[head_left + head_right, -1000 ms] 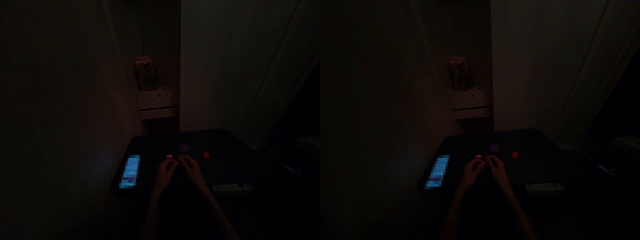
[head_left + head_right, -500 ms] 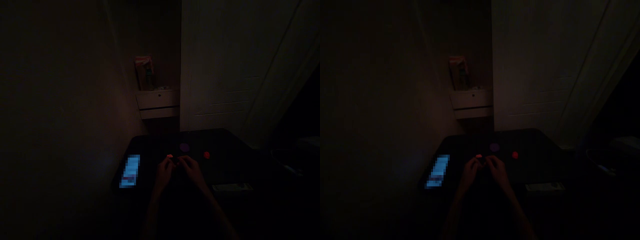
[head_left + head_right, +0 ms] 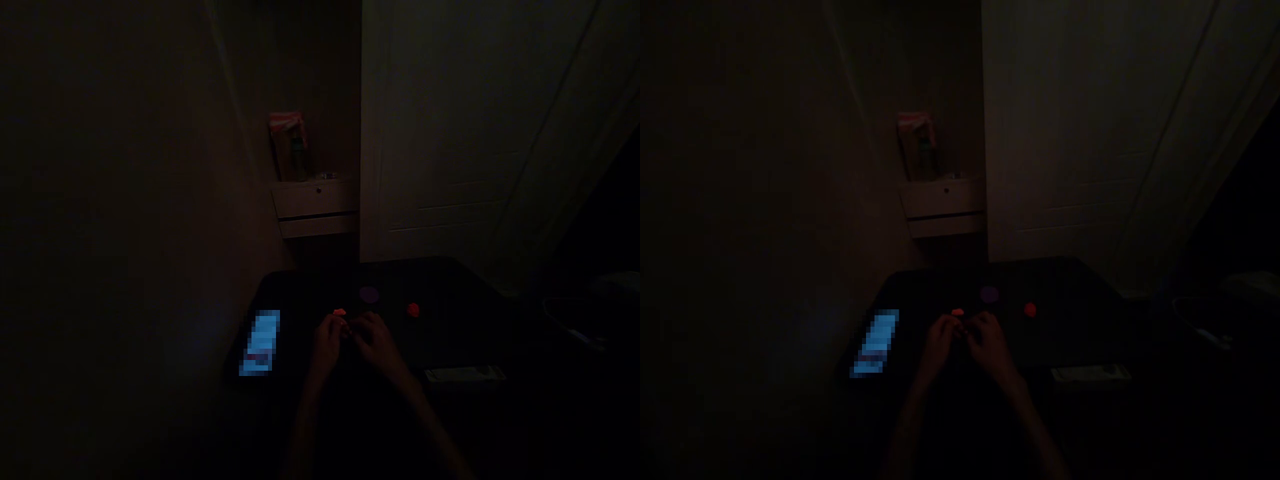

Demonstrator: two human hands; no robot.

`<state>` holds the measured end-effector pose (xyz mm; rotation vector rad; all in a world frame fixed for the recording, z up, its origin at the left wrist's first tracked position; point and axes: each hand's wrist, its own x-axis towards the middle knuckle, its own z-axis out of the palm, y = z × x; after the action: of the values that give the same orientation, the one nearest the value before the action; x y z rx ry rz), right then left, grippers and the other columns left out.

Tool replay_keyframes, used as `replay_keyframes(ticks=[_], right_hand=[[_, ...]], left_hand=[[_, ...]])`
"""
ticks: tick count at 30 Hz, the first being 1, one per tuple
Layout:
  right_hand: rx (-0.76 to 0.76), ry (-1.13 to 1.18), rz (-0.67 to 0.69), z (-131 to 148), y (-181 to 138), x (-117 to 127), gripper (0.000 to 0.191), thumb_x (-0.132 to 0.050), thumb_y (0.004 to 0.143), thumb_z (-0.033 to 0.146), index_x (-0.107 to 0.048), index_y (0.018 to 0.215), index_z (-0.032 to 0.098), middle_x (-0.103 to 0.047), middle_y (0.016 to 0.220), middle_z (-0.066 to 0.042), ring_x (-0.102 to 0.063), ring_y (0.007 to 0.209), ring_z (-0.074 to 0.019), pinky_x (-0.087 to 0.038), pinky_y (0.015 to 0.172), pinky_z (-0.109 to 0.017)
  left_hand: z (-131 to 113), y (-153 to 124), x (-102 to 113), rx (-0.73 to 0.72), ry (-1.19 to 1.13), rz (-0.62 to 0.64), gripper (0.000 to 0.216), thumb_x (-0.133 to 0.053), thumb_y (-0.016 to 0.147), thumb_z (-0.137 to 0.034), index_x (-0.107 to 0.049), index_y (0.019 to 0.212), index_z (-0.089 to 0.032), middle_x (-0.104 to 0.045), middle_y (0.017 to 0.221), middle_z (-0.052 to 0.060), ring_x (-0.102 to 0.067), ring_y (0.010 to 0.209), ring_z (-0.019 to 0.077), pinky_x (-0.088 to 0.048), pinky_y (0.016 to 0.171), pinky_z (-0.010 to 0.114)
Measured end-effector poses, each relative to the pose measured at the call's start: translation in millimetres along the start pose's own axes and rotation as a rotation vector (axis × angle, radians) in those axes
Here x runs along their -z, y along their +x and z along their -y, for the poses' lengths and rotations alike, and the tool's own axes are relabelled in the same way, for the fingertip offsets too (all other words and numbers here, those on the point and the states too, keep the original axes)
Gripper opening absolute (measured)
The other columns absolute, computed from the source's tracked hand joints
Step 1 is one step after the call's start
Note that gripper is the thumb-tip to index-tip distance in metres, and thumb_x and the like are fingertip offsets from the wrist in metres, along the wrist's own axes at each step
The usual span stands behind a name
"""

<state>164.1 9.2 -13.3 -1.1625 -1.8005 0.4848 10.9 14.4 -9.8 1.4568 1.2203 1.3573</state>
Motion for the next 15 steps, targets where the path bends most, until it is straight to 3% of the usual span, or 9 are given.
replay_keyframes(ticks=[4,8,12,15], right_hand=[[0.008,-0.079,0.040,-2.5,-0.5,-2.4,0.018,-0.061,0.087,0.017,-0.075,0.097,0.022,-0.067,0.103,-0.009,-0.061,0.102,-0.0264,-0.049,0.092,-0.040],[-0.055,0.014,0.006,-6.1,1.6,-0.9,0.012,-0.060,0.091,0.025,-0.072,0.093,0.021,-0.070,0.098,-0.008,-0.064,0.095,-0.0251,-0.050,0.087,-0.038],[-0.181,0.176,-0.036,-7.7,3.3,2.0,0.019,-0.060,0.093,0.038,-0.068,0.092,0.022,-0.073,0.092,-0.005,-0.068,0.085,-0.0230,-0.050,0.077,-0.033],[-0.190,0.194,-0.054,-7.2,3.2,2.7,0.023,-0.059,0.093,0.043,-0.069,0.090,0.022,-0.074,0.090,-0.005,-0.069,0.084,-0.0229,-0.050,0.076,-0.032]], left_hand=[[-1.0,-0.2,-0.4,0.023,0.008,-0.021,0.033,-0.046,0.092,-0.042,-0.067,0.095,-0.017,-0.067,0.078,0.003,-0.063,0.072,0.0164,-0.049,0.069,0.027],[-3.4,-1.5,-0.6,0.018,0.032,-0.035,0.032,-0.046,0.092,-0.042,-0.067,0.091,-0.017,-0.065,0.074,0.002,-0.061,0.069,0.0155,-0.047,0.066,0.025],[-3.3,-1.7,-0.2,0.017,0.041,-0.021,0.026,-0.054,0.089,-0.041,-0.066,0.093,-0.017,-0.072,0.097,0.007,-0.063,0.072,0.0143,-0.049,0.069,0.026],[-2.4,-1.7,0.6,0.010,0.045,-0.010,0.021,-0.057,0.087,-0.038,-0.064,0.089,-0.018,-0.072,0.111,0.010,-0.065,0.074,0.0141,-0.050,0.072,0.027]])
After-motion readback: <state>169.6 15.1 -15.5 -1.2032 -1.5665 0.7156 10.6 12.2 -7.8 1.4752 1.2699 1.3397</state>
